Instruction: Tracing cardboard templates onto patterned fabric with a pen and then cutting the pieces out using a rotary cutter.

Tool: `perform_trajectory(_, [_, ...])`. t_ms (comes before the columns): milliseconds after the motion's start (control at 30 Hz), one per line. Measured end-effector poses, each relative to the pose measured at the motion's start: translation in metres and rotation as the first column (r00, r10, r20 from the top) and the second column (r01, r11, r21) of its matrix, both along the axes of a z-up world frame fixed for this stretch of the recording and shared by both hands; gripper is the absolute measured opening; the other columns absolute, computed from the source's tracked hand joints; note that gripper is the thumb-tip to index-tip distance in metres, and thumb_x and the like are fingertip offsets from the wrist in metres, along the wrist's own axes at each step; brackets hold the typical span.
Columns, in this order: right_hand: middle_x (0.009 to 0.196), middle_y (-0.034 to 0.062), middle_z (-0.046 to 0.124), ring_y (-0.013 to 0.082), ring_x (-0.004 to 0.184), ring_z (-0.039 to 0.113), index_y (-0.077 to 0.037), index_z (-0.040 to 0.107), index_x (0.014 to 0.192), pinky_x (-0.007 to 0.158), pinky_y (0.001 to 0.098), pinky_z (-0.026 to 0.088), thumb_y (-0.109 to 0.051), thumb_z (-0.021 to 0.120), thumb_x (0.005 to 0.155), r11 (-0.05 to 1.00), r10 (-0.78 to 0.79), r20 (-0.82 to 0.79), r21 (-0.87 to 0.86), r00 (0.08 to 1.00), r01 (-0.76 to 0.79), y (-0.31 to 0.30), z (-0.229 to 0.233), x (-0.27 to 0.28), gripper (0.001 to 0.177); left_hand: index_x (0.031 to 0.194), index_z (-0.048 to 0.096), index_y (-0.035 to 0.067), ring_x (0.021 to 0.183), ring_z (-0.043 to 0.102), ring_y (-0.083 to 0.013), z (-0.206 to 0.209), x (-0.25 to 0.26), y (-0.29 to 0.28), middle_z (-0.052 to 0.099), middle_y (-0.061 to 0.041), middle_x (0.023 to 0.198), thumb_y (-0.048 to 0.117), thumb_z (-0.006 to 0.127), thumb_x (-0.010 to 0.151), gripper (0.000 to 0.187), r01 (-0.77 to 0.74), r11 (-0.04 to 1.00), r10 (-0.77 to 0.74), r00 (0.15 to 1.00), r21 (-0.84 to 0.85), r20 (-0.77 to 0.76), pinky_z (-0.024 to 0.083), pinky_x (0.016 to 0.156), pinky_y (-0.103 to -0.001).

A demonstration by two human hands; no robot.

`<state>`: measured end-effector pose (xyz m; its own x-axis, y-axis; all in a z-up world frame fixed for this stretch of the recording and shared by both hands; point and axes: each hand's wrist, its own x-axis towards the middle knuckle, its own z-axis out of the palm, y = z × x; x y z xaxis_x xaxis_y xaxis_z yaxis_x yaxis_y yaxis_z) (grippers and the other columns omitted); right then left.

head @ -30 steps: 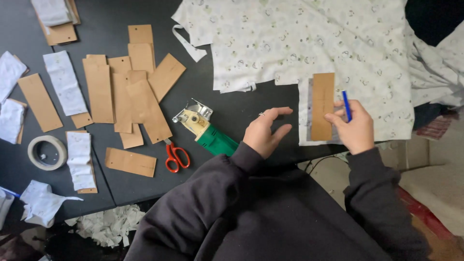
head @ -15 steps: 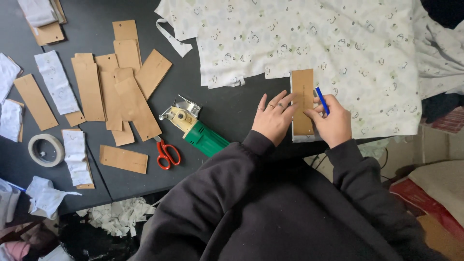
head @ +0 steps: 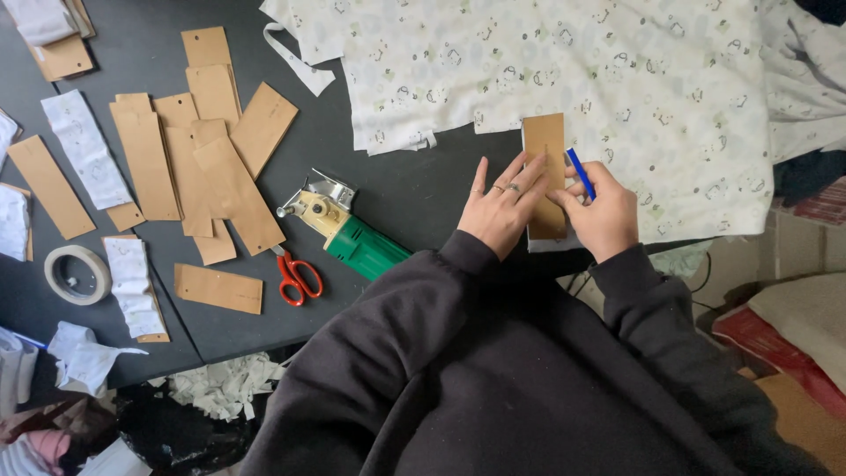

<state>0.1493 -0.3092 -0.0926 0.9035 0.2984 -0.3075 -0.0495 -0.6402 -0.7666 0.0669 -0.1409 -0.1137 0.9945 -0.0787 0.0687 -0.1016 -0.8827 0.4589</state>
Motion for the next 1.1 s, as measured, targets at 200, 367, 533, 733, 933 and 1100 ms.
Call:
perform_trajectory(200, [0.078, 0.0007, 0.068, 0.007, 0.06, 0.058, -0.005, 0.069, 0.11, 0.059, 0.0242, 0.048, -0.016, 0.085, 0.088, 1.0, -0.002, 0.025, -0.003, 1.0, 0.002, -0.003, 0.023, -0.007, 0.03, 0.143, 0.057, 0.015, 0.154, 0.036, -0.0192, -0.002, -0.006, -0.001, 0.039, -0.001, 0.163, 0.015, 0.06, 0.097, 0.047, 0.01, 1.0, -0.01, 1.0, 0.004, -0.011, 0.025, 0.124, -0.065])
perform_trajectory(367, [0.105, -0.0026, 0.058, 0.0054, 0.082, 0.055, -0.003, 0.074, 0.101, 0.067, 0.0228, 0.044, -0.012, 0.066, 0.101, 0.94, -0.208, 0.153, 0.305, 0.966, 0.154, -0.016, 0.069, -0.02, 0.012, 0.142, 0.055, 0.017, 0.155, 0.032, -0.0191, 0.008, -0.003, 0.002, 0.032, -0.001, 0.166, 0.023, 0.074, 0.086, 0.059, 0.005, 1.0, -0.003, 0.997, 0.023, -0.077, 0.024, 0.123, -0.066])
perform_trajectory(533, [0.089, 0.0027, 0.062, 0.0092, 0.077, 0.058, 0.001, 0.074, 0.109, 0.07, 0.0241, 0.046, -0.008, 0.063, 0.106, 0.965, -0.07, 0.036, 0.256, 0.997, 0.058, -0.057, 0.016, -0.041, 0.014, 0.138, 0.055, 0.017, 0.154, 0.029, -0.0213, 0.017, 0.004, 0.0, 0.029, -0.004, 0.165, 0.033, 0.084, 0.075, 0.071, 0.001, 1.0, -0.004, 0.992, -0.028, -0.123, 0.023, 0.122, -0.067])
perform_trajectory(733, [0.092, 0.0044, 0.073, 0.0088, 0.085, 0.071, -0.001, 0.066, 0.103, 0.075, 0.0219, 0.054, -0.01, 0.073, 0.097, 0.952, 0.117, -0.126, 0.295, 0.985, -0.075, -0.054, 0.005, -0.049, 0.013, 0.138, 0.055, 0.018, 0.154, 0.03, -0.0206, 0.015, 0.002, -0.002, 0.029, -0.003, 0.166, 0.036, 0.087, 0.071, 0.076, -0.015, 1.0, 0.014, 0.993, -0.006, -0.117, 0.024, 0.123, -0.066])
perform_trajectory(933, [0.092, 0.0047, 0.073, 0.0098, 0.082, 0.067, -0.002, 0.069, 0.102, 0.075, 0.0254, 0.053, -0.011, 0.075, 0.094, 0.962, 0.182, -0.05, 0.214, 0.982, -0.168, -0.051, 0.005, -0.05, 0.013, 0.136, 0.055, 0.018, 0.154, 0.031, -0.0204, 0.019, 0.002, -0.003, 0.029, -0.003, 0.166, 0.034, 0.088, 0.071, 0.074, -0.022, 1.0, 0.023, 0.993, 0.006, -0.118, 0.026, 0.123, -0.065])
perform_trajectory(1100, [0.092, 0.0047, 0.074, 0.0093, 0.083, 0.068, -0.003, 0.069, 0.101, 0.076, 0.0259, 0.053, -0.012, 0.076, 0.094, 0.969, 0.19, 0.018, 0.16, 0.982, -0.19, -0.06, 0.015, -0.043, 0.014, 0.135, 0.056, 0.017, 0.154, 0.031, -0.0199, 0.019, 0.002, -0.006, 0.028, -0.003, 0.167, 0.033, 0.088, 0.071, 0.073, -0.021, 1.0, 0.023, 0.994, 0.018, -0.111, 0.027, 0.122, -0.066])
